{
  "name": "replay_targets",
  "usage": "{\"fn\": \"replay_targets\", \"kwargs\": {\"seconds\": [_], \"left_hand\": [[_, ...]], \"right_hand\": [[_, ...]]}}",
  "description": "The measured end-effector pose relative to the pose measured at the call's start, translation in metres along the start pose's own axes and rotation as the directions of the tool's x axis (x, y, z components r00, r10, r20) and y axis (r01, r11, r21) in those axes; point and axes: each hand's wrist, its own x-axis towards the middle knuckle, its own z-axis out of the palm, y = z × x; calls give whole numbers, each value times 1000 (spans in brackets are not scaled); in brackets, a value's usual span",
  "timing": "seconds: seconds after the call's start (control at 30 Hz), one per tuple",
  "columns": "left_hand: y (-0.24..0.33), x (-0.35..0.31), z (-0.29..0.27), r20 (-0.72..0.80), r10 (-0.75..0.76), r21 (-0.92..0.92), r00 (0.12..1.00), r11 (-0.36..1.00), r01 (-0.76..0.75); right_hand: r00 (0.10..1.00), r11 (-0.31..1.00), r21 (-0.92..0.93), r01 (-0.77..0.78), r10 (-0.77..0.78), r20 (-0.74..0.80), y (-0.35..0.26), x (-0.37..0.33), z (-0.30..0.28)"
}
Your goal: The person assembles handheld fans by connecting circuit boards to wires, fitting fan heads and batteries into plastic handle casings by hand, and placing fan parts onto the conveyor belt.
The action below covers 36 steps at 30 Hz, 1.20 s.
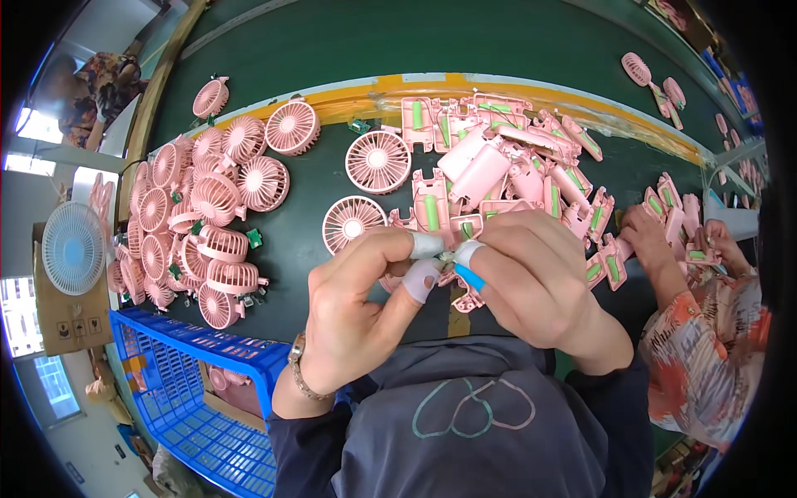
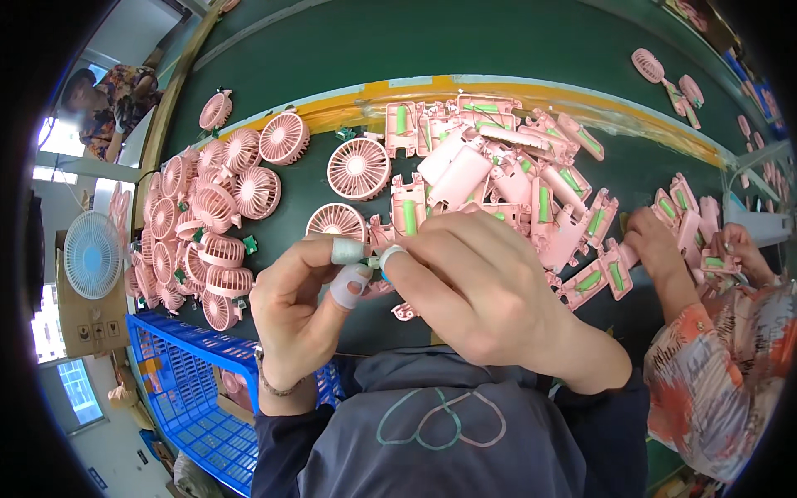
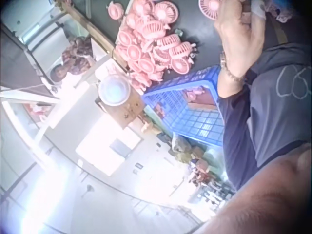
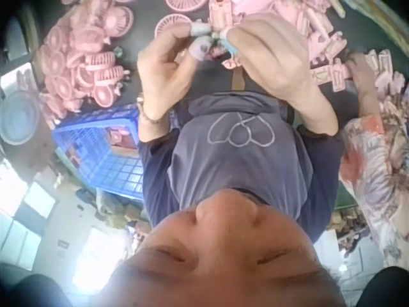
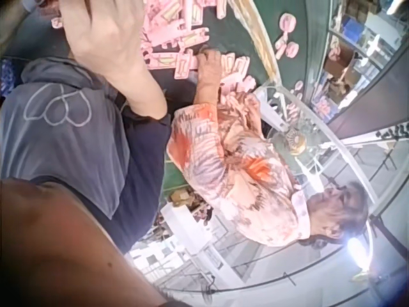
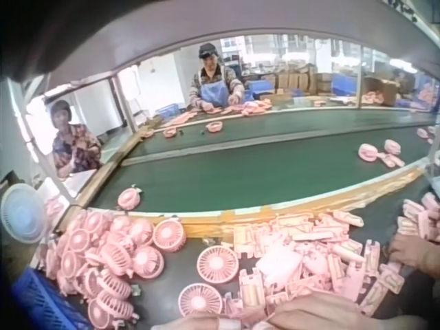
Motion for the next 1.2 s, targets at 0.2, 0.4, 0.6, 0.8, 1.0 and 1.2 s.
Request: {"fn": "replay_targets", "kwargs": {"seconds": [0.2,0.4,0.6,0.8,1.0,1.2], "left_hand": [[3,3,-3,100,-124,-263,987,954,146],[-4,0,0,103,-113,-274,988,952,138],[-14,4,2,18,60,49,998,997,-61],[-11,4,9,-75,151,159,986,978,-138],[-17,11,2,62,52,57,997,997,-55],[-18,34,0,154,-144,-36,978,988,152]], "right_hand": [[1000,989,146,-12,11,9,7,4,2],[992,944,313,-101,71,108,12,1,6],[998,981,187,-57,56,10,7,0,14],[967,920,302,-249,253,26,5,-6,19],[999,973,230,-23,16,34,18,-2,17],[944,908,281,-312,262,202,28,10,6]]}}
